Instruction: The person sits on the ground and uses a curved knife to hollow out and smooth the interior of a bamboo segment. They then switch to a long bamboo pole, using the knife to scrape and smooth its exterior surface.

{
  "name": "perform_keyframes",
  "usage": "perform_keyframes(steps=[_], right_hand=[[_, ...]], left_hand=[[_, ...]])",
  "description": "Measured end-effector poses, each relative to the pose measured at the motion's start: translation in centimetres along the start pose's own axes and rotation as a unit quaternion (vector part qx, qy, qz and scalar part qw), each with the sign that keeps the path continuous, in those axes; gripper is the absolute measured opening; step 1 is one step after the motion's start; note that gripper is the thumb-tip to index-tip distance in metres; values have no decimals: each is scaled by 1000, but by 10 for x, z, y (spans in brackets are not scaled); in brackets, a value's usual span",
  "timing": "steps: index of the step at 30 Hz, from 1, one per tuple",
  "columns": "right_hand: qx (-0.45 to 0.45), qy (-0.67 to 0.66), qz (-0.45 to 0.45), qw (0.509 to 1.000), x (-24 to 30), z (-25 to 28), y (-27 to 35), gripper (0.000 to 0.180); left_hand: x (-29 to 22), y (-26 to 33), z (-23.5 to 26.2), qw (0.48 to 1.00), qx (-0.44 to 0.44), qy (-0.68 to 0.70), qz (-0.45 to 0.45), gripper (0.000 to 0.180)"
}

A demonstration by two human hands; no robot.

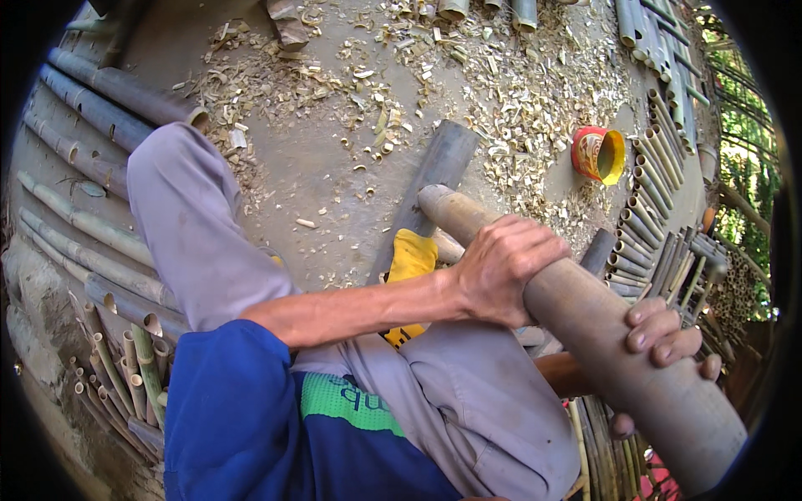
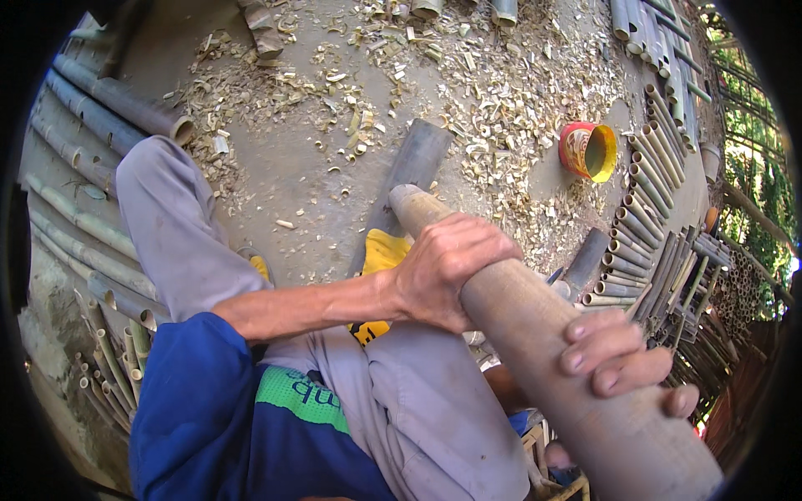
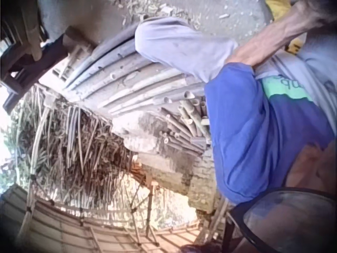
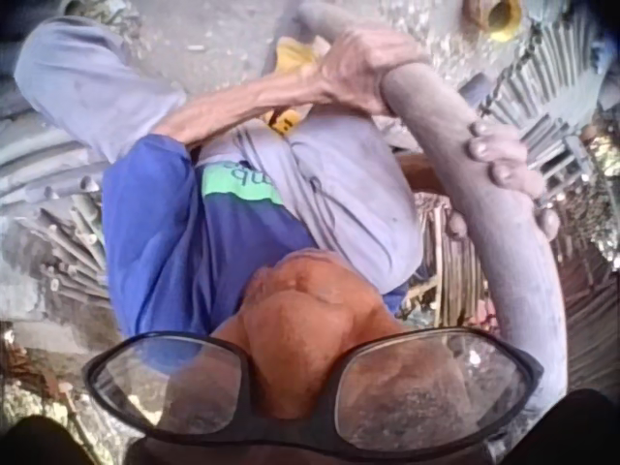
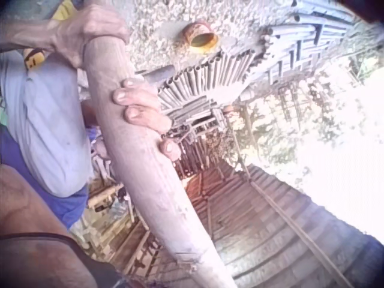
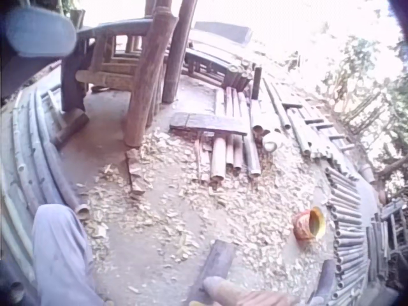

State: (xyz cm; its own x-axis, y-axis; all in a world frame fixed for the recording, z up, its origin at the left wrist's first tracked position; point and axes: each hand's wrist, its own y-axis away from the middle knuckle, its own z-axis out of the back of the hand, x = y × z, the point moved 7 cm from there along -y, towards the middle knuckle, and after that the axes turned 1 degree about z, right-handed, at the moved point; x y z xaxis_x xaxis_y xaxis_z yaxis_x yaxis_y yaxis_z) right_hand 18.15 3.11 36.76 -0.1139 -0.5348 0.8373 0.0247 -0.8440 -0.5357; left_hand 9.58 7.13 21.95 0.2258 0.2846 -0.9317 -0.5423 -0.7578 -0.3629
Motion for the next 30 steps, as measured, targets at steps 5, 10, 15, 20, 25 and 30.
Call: perform_keyframes(steps=[5,10,15,20,25,30], right_hand=[[-168,97,-6,981,4,6,-7,83],[-80,65,-64,993,2,43,-17,86],[-39,143,-213,966,-45,77,1,88],[32,262,-314,912,-167,1,76,97],[-142,274,-191,932,-168,-43,105,75],[-96,412,-192,885,-157,-65,142,75]], left_hand=[[-21,-42,-34,920,325,213,43,54],[-77,-90,-28,962,212,168,-37,55],[-88,-136,38,983,28,150,-107,64],[-107,-147,94,983,-58,126,-121,60],[-107,-117,149,932,-128,322,-107,66],[-112,-83,232,937,-262,232,-20,45]])
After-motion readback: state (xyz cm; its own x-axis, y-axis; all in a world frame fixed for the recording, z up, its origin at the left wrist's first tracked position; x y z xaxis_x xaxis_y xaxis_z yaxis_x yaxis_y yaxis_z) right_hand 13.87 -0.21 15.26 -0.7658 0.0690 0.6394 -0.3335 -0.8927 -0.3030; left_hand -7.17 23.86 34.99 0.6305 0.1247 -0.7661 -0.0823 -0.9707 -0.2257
